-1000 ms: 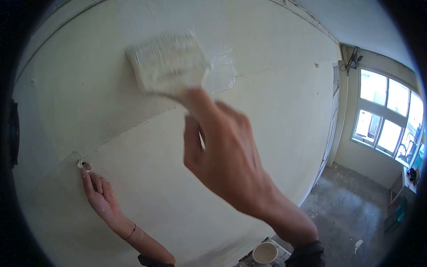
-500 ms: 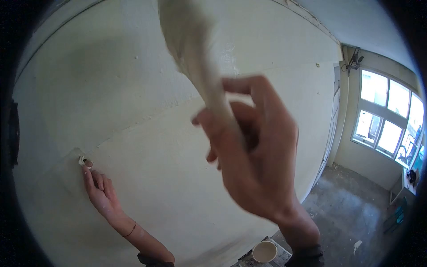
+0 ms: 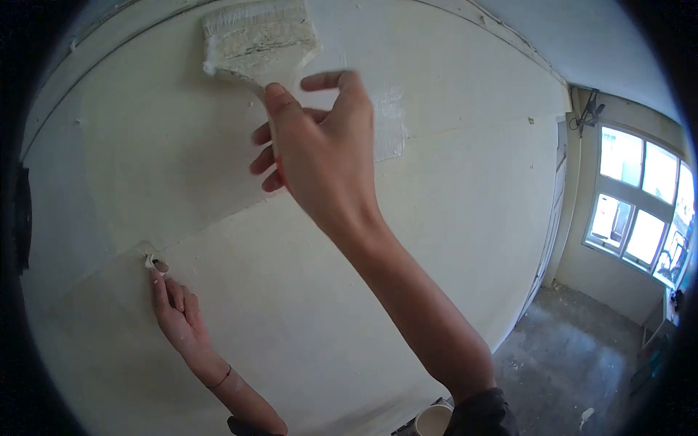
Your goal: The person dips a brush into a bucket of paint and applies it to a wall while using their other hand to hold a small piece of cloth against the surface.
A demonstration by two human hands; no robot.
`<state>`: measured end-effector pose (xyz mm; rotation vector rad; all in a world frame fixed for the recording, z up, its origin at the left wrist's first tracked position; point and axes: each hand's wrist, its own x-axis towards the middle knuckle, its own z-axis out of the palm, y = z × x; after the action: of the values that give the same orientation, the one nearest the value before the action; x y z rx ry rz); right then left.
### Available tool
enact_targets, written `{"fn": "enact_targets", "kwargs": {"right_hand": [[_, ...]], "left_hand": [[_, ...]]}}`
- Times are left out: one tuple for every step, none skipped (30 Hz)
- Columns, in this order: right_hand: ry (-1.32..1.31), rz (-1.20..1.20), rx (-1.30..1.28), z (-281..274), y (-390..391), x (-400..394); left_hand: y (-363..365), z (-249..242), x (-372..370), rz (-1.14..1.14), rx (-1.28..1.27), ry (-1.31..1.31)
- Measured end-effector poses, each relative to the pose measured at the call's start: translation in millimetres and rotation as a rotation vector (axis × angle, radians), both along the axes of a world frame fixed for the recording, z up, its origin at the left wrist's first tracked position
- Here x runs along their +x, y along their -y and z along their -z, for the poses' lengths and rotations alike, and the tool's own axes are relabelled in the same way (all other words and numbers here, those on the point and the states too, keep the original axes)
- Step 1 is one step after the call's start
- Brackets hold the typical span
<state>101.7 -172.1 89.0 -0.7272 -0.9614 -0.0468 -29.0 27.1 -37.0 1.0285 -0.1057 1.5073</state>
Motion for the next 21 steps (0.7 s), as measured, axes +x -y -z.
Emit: {"fn": "enact_targets", "kwargs": {"right_hand": [[0.091,0.270,0.021,1.5,-2.1,-0.9],[0.182,0.541,0.042,2.4,-4.5,-1.1],[0.240,0.600,0.054,1.2,-6.5,0.2],[0.239,0.600,0.051,1.8,-8.2,2.4],[0.368,0.817,0.049,3.4,-9.6,5.2],[0.500,1.033,0.046,4.1,-10.0,6.5],[0.497,1.034,0.041,7.0,-9.1,6.2],[0.564,1.114,0.013,13.0,-6.6,3.1],[0.632,1.191,-0.016,20.2,-3.9,-1.3],[0.614,1.137,-0.095,32.5,0.1,-7.1],[0.595,1.080,-0.173,49.6,5.7,-14.0],[0.583,1.057,-0.204,69.2,11.3,-19.1],[0.573,1.036,-0.231,87.6,17.7,-23.6],[0.550,0.996,-0.272,104.6,26.8,-29.7],[0.526,0.955,-0.312,109.1,32.4,-35.6],[0.529,0.956,-0.308,110.1,34.0,-35.6],[0.463,0.922,-0.276,109.8,36.0,-36.4],[0.396,0.889,-0.245,103.4,38.3,-40.2],[0.456,0.863,-0.305,90.9,46.4,-39.9],[0.502,0.923,-0.209,75.5,42.7,-33.7],[0.550,0.980,-0.110,58.3,37.6,-26.9]], "left_hand": [[-0.5,0.1,0.0,-0.001,-0.001,-0.001],[-0.6,0.1,0.1,-0.005,-0.005,-0.002],[0.6,-0.6,0.3,-0.015,-0.007,-0.007],[0.9,-0.8,0.6,-0.022,-0.009,-0.013],[0.7,-0.7,0.9,-0.021,-0.011,-0.017],[0.8,-0.6,1.5,-0.019,-0.010,-0.002],[0.9,-0.4,2.0,-0.017,-0.009,0.012],[1.6,-0.5,2.2,-0.017,-0.011,0.005],[2.6,-0.8,2.4,-0.024,-0.012,0.006],[3.0,-0.4,2.5,-0.033,-0.016,0.009],[2.7,0.5,2.4,-0.037,-0.021,0.004],[2.1,0.8,2.5,-0.039,-0.033,0.002],[1.4,0.6,2.9,-0.040,-0.042,0.006],[0.6,1.0,3.2,-0.041,-0.041,0.012],[-0.2,1.5,3.4,-0.044,-0.040,0.014],[-0.1,1.5,3.3,-0.046,-0.038,0.014],[0.8,1.3,3.2,-0.046,-0.036,0.015],[1.9,0.6,3.6,-0.047,-0.031,0.017],[3.0,0.1,3.9,-0.046,-0.025,0.018],[2.7,0.7,4.0,-0.043,-0.023,0.015],[1.0,1.9,4.1,-0.030,-0.010,0.024]]}}
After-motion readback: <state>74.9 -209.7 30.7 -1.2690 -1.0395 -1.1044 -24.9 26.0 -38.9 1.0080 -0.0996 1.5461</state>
